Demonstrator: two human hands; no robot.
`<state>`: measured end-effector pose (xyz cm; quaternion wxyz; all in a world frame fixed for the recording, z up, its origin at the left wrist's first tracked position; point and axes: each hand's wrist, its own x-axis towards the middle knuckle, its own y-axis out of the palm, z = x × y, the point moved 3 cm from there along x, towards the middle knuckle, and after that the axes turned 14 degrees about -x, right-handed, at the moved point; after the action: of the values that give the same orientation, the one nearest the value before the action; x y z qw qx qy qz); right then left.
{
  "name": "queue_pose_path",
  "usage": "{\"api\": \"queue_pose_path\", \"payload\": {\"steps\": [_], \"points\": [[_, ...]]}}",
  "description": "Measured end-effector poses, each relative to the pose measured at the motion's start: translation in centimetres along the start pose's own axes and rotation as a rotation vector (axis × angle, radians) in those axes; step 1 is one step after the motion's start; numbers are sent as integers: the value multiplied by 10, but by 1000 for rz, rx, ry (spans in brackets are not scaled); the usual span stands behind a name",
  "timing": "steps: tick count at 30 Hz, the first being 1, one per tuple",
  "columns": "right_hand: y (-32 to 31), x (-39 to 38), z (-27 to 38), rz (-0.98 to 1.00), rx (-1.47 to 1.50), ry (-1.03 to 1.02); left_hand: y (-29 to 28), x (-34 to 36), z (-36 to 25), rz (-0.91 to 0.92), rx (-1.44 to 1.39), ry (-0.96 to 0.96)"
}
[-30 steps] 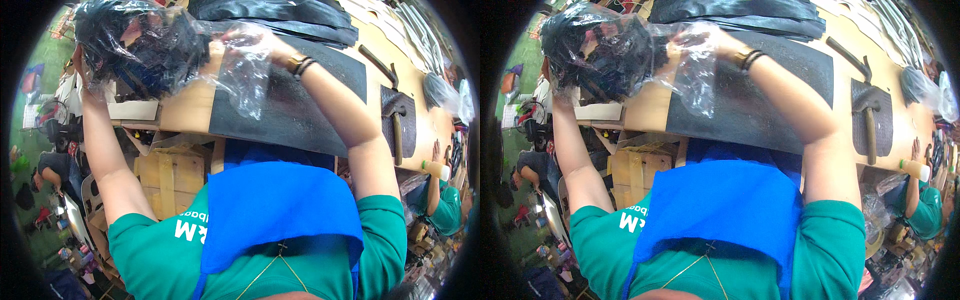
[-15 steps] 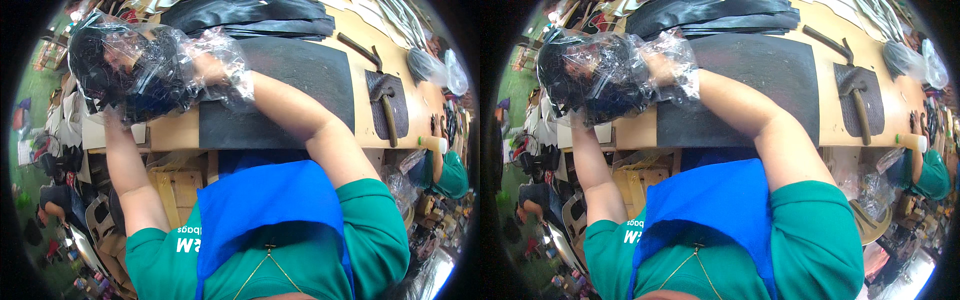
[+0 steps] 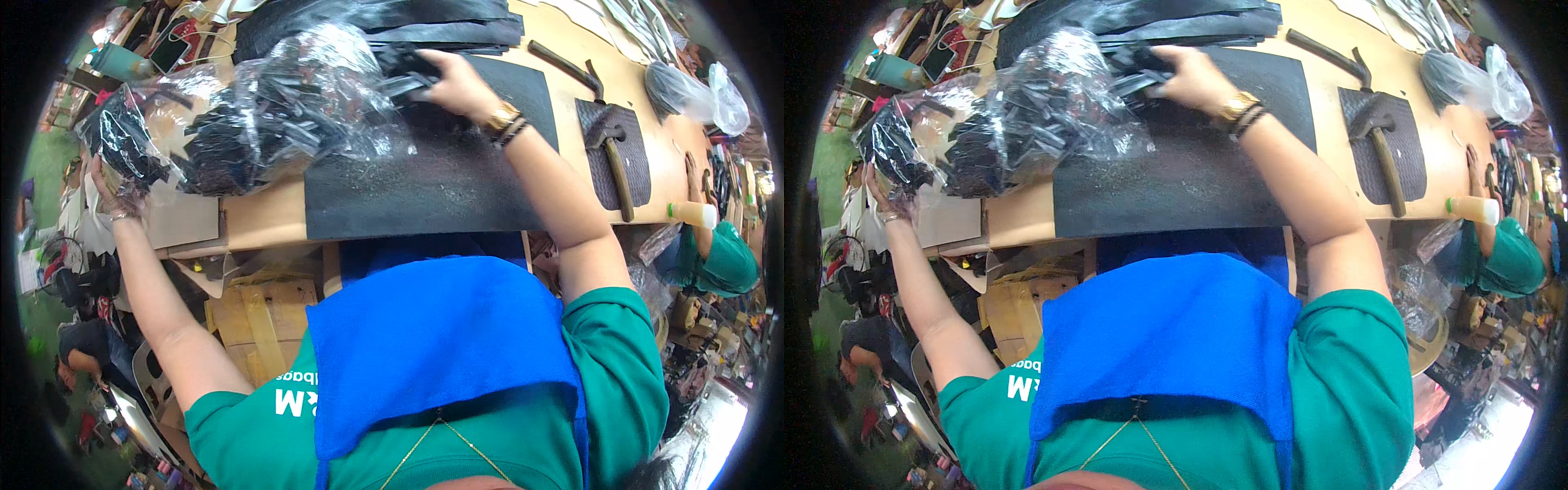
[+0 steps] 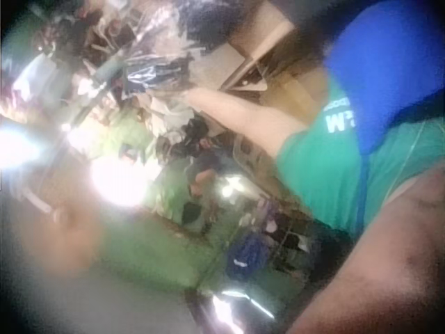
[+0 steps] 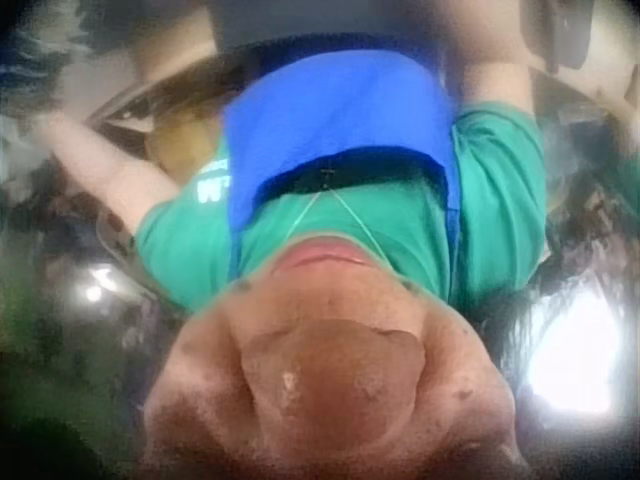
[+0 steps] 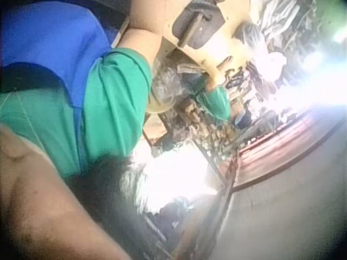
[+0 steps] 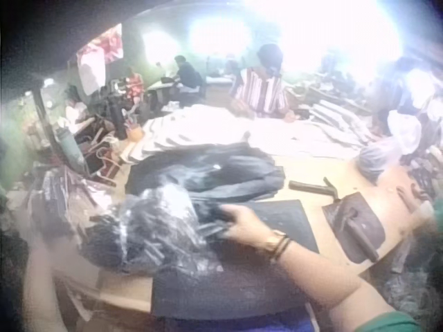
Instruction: The person uses a hammer and a metal tool to cut small pieces from a black sheet of material on a workbench. They repeatedly position the tool on the material and strike it with the hammer to separate the pieces, then gather the cut fragments.
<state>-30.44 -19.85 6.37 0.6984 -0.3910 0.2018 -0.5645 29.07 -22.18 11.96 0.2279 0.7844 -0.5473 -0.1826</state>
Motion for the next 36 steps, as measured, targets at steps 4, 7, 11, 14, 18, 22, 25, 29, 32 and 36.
{"api": "queue_pose_path", "payload": {"steps": [4, 7, 11, 14, 18, 22, 25, 29, 32, 36], "points": [[-50, -41, -54, 1, -119, 162, -33, 11, 19, -89, 370, -72], [-63, -72, -75, -128, -165, 84, -34, 20, 49, -110, 560, -168], [-71, -114, -75, -194, -296, 21, -73, 44, 78, -168, 537, -118], [-65, -138, -70, -37, 42, 154, -125, 36, 27, -403, 845, 54], [-64, -174, -53, -101, -429, -127, -74, 3, 20, -450, 1036, 259], [-38, -186, -43, -23, -659, -46, 17, -56, 1, -281, 778, 516], [-26, -171, -47, -87, -645, 72, 95, -100, 56, 11, 483, 534], [-41, -168, -49, -188, -408, 122, 235, -232, 187, 431, 674, 227], [-66, -181, -59, -181, -244, 5, 283, -294, 252, 782, 965, 141], [-100, -204, -72, -170, -332, -1, 308, -326, 294, 968, 1224, 319]]}}
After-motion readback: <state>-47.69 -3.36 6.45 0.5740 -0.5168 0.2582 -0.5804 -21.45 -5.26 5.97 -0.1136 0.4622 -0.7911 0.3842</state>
